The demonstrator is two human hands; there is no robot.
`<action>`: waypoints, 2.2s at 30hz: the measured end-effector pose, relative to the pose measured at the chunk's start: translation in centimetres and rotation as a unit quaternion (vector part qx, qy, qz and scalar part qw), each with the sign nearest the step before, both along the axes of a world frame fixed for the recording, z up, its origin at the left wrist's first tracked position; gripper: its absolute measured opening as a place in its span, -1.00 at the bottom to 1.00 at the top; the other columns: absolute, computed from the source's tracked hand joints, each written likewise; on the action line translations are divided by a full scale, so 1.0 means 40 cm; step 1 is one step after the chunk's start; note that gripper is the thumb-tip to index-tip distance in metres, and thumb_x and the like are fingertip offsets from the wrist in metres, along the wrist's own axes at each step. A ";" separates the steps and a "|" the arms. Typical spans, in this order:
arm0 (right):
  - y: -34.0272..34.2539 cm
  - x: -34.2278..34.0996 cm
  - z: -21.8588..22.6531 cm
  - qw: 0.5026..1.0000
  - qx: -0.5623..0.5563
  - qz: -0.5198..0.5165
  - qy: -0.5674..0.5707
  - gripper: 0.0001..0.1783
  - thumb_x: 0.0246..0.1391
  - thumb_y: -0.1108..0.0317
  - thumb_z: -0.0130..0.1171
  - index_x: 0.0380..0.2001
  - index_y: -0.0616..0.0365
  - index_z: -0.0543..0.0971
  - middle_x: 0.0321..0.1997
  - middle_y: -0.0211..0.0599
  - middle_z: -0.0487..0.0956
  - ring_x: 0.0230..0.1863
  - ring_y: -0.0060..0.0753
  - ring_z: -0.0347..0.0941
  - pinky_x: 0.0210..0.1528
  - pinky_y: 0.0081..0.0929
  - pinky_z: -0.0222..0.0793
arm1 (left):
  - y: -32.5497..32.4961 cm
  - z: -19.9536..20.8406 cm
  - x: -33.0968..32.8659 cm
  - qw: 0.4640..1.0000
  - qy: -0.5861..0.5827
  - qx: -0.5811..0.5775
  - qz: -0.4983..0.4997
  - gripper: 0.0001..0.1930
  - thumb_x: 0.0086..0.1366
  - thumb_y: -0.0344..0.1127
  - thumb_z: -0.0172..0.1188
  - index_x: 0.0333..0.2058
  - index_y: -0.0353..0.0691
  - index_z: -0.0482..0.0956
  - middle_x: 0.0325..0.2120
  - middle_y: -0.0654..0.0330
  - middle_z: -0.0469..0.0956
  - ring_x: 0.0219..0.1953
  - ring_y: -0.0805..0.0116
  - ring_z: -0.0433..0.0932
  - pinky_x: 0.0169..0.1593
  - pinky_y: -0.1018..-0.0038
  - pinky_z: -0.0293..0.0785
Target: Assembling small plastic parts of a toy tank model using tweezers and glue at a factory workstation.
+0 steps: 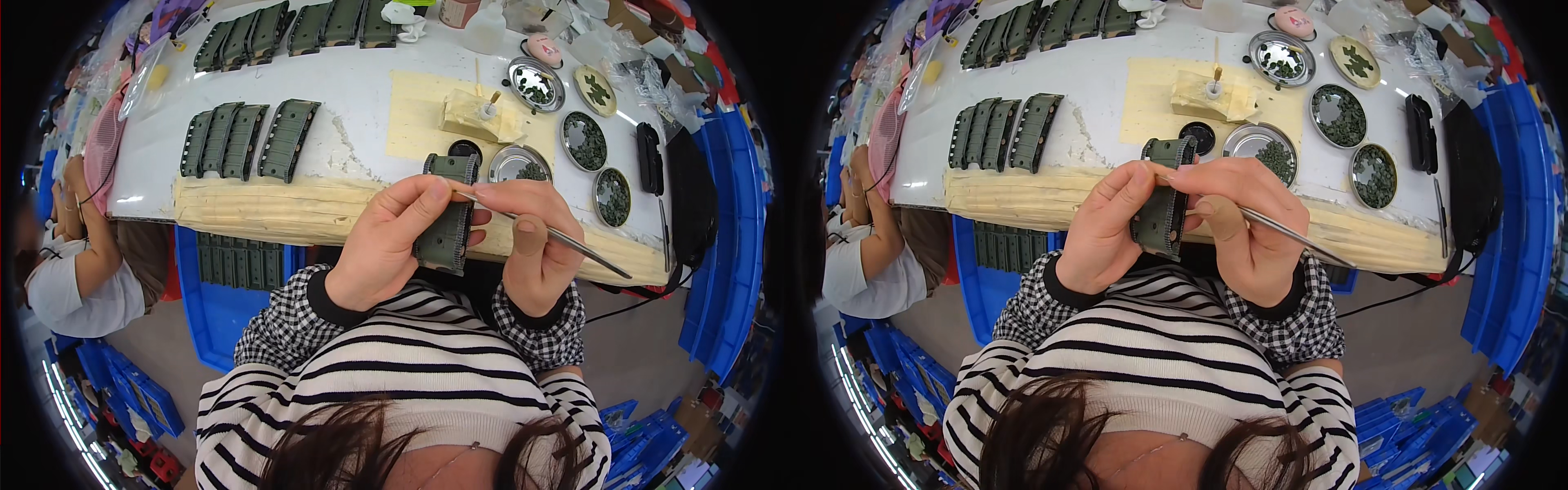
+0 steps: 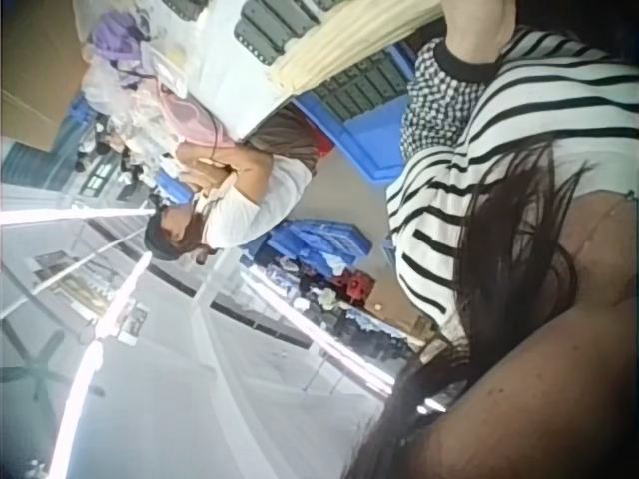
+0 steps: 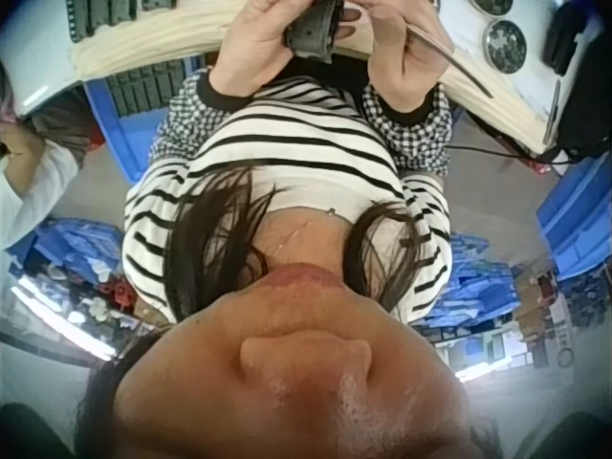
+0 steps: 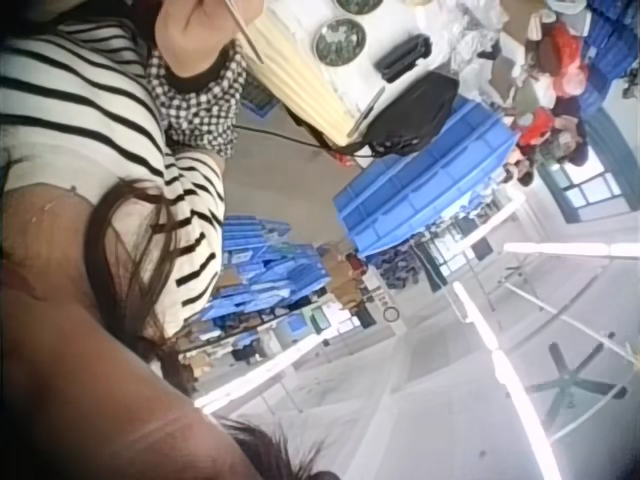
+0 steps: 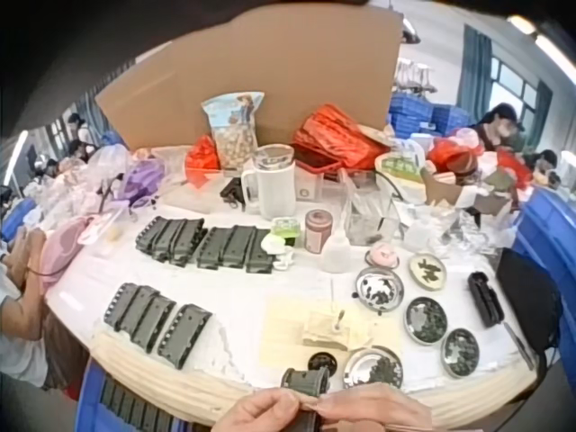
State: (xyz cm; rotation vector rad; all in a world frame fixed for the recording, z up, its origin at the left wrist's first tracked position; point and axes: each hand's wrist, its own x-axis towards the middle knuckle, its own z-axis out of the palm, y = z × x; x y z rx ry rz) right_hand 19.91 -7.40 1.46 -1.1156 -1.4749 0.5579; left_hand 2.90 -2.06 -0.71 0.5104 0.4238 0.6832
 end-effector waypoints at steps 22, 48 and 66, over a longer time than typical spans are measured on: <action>0.084 0.023 -0.082 0.970 -0.040 -0.134 -0.200 -0.89 0.08 0.42 0.18 -0.35 0.16 0.66 -0.35 -0.35 0.63 -0.33 -0.28 0.38 -0.28 -0.43 0.32 | 0.040 0.016 -0.084 0.986 -0.006 -0.075 0.148 -0.57 0.30 -0.44 0.03 0.15 -0.16 0.26 -0.05 -0.01 0.49 0.00 0.19 0.50 0.17 0.15 0.41; 0.029 -0.022 -0.003 0.999 -0.009 0.028 -0.016 -0.84 0.18 0.44 0.12 -0.25 0.27 0.62 -0.25 -0.19 0.62 -0.25 -0.32 0.48 -0.14 -0.49 0.39 | 0.030 0.037 -0.057 0.984 0.060 -0.076 0.149 -0.53 0.28 -0.50 0.06 0.15 -0.29 0.20 0.02 -0.08 0.41 0.12 0.21 0.44 0.17 0.33 0.47; 0.027 -0.023 0.007 0.998 -0.018 0.026 -0.046 -0.85 0.14 0.47 0.12 -0.28 0.29 0.63 -0.28 -0.17 0.61 -0.27 -0.32 0.51 -0.18 -0.50 0.41 | 0.026 0.036 -0.055 0.982 0.072 -0.082 0.153 -0.53 0.28 -0.49 0.06 0.15 -0.28 0.19 0.03 -0.07 0.40 0.12 0.23 0.44 0.16 0.37 0.47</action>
